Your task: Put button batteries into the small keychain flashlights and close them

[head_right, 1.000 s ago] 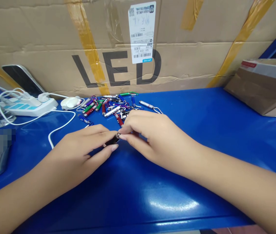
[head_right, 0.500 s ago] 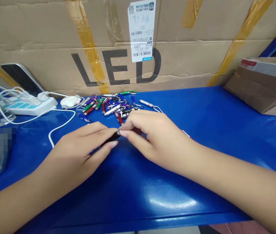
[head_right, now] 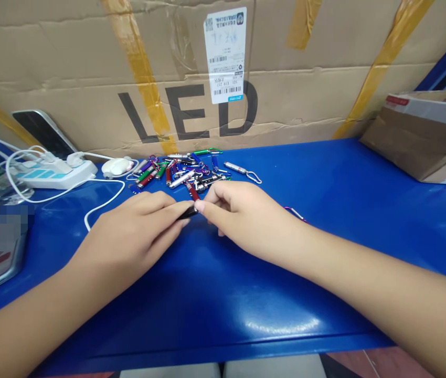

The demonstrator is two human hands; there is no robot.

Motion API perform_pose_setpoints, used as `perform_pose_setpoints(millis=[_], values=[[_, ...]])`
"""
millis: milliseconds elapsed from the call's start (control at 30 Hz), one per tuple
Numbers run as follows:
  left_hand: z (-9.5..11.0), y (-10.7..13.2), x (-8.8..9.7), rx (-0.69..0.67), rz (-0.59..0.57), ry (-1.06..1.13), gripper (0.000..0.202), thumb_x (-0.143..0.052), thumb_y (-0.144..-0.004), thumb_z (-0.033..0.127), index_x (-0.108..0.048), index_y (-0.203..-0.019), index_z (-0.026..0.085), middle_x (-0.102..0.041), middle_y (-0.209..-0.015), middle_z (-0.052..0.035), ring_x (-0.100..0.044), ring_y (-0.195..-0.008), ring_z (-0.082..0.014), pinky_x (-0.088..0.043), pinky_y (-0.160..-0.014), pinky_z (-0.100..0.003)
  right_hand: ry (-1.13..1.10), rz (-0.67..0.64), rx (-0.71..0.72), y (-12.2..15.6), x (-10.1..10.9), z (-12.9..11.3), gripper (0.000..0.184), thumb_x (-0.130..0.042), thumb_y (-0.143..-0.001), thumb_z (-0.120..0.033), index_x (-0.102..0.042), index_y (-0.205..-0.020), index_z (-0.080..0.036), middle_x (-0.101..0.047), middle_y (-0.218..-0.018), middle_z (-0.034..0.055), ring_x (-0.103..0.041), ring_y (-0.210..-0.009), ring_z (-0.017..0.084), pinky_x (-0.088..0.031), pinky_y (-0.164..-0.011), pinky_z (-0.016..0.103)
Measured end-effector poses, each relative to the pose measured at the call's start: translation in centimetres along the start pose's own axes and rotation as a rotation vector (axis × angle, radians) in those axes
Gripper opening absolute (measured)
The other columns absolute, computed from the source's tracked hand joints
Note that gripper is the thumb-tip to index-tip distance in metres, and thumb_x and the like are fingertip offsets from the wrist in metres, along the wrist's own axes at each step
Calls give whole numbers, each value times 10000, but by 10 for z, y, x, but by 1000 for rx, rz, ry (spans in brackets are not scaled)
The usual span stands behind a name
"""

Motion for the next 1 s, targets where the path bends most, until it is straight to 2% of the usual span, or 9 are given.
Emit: perform_pose_setpoints(millis=[100, 167, 300, 400, 500, 600, 733, 900, 1000], values=[[-6, -1, -1, 62, -15, 251, 254, -466, -942, 245, -666, -1099, 228, -651, -906, -21, -595, -811, -146, -472, -719, -245, 180, 35, 210, -1, 8, -9, 267, -487, -920, -370, -598, -763, -186, -667, -713, 15, -595, -652, 143, -435, -618, 263], [-10, -2, 0, 70, -10, 367, 258, -475, -937, 242, -675, -1100, 228, -651, -910, -20, -598, -810, -141, -469, -723, -235, 272, 28, 339, 0, 11, -15, 244, -473, -929, -352, -636, -868, -182, -686, -809, 47, -621, -747, 174, -455, -683, 294], [-14, -3, 0, 53, -15, 452, 260, -485, -936, 243, -693, -1090, 219, -659, -894, -21, -599, -832, -144, -461, -731, -226, 432, -8, 493, 2, 14, -16, 247, -487, -927, -321, -641, -1063, -185, -686, -962, 89, -635, -861, 217, -474, -740, 334], [-14, -3, -1, 45, -34, 458, 249, -486, -937, 244, -696, -1068, 215, -655, -877, -16, -596, -816, -140, -456, -715, -227, 550, 22, 559, 3, 15, -14, 234, -460, -944, -291, -645, -1043, -189, -680, -976, 91, -631, -863, 217, -474, -736, 330], [-10, -2, 0, 35, -44, 457, 231, -499, -929, 237, -695, -1048, 217, -653, -866, -10, -599, -796, -136, -456, -692, -227, 624, 42, 609, 5, 14, -15, 224, -446, -956, -284, -653, -963, -198, -679, -902, 71, -622, -805, 198, -461, -710, 313], [-6, -2, 2, 19, -35, 466, 224, -504, -921, 214, -691, -1044, 222, -659, -862, -2, -608, -797, -132, -465, -699, -223, 655, 29, 629, 7, 12, -16, 243, -434, -962, -284, -645, -885, -194, -669, -837, 62, -602, -744, 183, -445, -689, 306], [-2, -1, 4, 3, -8, 421, 210, -506, -920, 201, -689, -1022, 220, -668, -880, 1, -620, -819, -132, -476, -712, -227, 619, -3, 586, 8, 10, -18, 260, -411, -956, -262, -621, -826, -184, -647, -786, 62, -575, -694, 171, -425, -650, 295], [1, 3, 3, -51, 59, 188, 239, -460, -954, 232, -683, -1031, 192, -674, -908, -29, -607, -805, -155, -472, -713, -271, 435, -43, 444, 6, 7, -19, 205, -456, -907, -233, -583, -749, -197, -602, -666, 16, -527, -599, 139, -384, -577, 258], [5, 6, 2, -104, 79, 0, 264, -439, -968, 239, -670, -1076, 170, -668, -859, -41, -577, -755, -164, -454, -677, -290, 304, -39, 342, 6, 4, -17, 169, -497, -859, -200, -553, -699, -194, -558, -592, -21, -474, -534, 108, -344, -522, 231]])
Point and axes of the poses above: each hand's wrist, its own y-axis away from the middle knuckle, its own x-axis out of the back of the hand, z = x × y, the point moved 5 cm from there along -y, towards the middle knuckle
